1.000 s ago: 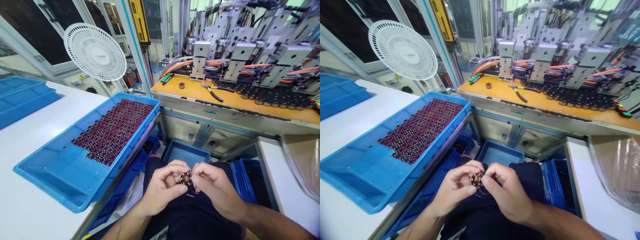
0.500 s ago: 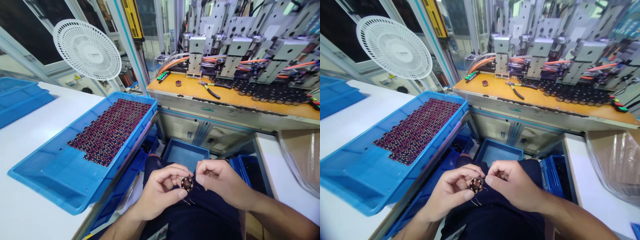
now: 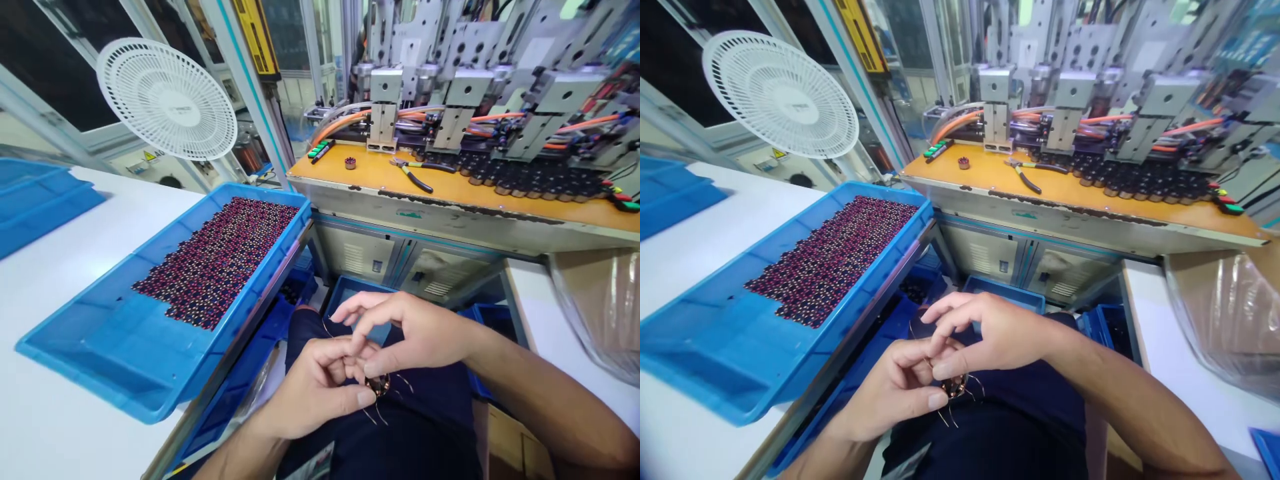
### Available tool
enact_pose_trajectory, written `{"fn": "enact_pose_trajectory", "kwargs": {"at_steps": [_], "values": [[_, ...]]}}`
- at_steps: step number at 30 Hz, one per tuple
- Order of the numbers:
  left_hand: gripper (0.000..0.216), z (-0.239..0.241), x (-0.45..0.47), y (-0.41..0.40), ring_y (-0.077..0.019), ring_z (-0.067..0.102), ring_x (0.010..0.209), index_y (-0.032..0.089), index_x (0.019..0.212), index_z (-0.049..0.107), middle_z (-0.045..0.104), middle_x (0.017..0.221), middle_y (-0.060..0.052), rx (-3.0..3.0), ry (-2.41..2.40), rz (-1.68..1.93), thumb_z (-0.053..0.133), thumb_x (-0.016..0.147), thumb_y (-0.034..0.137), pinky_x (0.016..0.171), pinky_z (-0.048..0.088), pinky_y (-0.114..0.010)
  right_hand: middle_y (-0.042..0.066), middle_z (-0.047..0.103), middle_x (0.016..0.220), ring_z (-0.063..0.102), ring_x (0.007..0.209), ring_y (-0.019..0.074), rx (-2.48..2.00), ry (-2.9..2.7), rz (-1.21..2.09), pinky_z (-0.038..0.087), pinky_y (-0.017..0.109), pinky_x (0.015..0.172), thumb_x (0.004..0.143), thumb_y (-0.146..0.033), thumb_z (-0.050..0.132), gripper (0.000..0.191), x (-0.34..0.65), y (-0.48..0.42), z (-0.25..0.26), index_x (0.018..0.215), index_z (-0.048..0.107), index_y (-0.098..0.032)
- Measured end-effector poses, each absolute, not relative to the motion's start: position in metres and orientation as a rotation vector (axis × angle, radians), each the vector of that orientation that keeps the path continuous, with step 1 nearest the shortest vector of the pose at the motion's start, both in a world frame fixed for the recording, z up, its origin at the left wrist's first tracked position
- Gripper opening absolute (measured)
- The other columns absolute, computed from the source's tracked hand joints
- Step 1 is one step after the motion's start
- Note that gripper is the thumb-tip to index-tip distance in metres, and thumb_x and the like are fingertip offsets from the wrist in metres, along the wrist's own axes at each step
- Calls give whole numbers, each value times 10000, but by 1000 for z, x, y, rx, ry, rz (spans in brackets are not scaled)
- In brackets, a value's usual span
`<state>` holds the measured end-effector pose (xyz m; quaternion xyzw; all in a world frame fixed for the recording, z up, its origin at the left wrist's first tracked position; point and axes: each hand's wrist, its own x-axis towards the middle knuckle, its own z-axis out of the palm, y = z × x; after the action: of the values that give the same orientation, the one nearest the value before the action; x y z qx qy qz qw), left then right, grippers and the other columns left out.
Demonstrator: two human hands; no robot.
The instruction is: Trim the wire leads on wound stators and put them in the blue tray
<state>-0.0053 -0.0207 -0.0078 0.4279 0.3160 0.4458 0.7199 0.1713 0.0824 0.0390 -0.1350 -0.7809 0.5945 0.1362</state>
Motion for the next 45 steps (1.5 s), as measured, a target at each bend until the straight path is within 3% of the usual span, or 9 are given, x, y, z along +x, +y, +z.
{"fn": "enact_pose_trajectory", "kwargs": {"at_steps": [8,15,19,25,29,35,45], "values": [[242,-11,-5,-23,-87,557,630,144,932,748,645,731,-8,924,730,1019,820,708,203,637,475,-216,57,624,1221,604,1103,182,-448,-2256,1801,432,341,1005,850,-244,742,100,170,80,42,818,710,-155],[328,-12,-4,-21,-137,682,794,203,1012,776,734,1022,-79,945,695,1206,817,700,112,725,561,-241,56,622,1112,595,1021,165,-781,-1885,1665,457,292,914,917,-269,635,210,184,53,36,740,606,-160],[341,-14,-4,-20,-128,691,824,236,1029,775,722,1035,-66,981,633,1278,808,717,104,752,572,-226,48,605,1101,578,1021,160,-852,-1797,1690,453,271,899,925,-282,609,195,193,40,35,766,595,-170],[312,-15,-3,-20,-103,668,793,229,1009,779,682,1038,-61,1042,643,1259,795,729,94,736,554,-205,1,626,767,558,709,119,-996,-1902,1729,451,218,654,871,-294,644,140,192,38,49,817,641,-165],[302,-14,-4,-22,-108,655,775,212,994,779,667,1019,-66,1033,661,1237,795,718,90,717,549,-218,-12,614,682,534,622,104,-1070,-2025,1742,403,198,551,866,-248,599,138,188,40,54,777,664,-164],[281,-15,-5,-21,-133,661,742,219,983,779,673,979,-68,973,607,1237,822,710,172,685,558,-257,-25,626,709,537,658,97,-948,-2059,1624,409,198,608,909,-240,587,179,188,36,51,759,664,-181],[404,-21,-4,-18,-80,585,714,262,1017,791,602,977,-45,998,577,1286,887,632,182,646,508,-196,-33,632,748,559,701,93,-899,-2015,1565,404,208,663,942,-251,601,181,192,24,41,778,644,-186]]}}
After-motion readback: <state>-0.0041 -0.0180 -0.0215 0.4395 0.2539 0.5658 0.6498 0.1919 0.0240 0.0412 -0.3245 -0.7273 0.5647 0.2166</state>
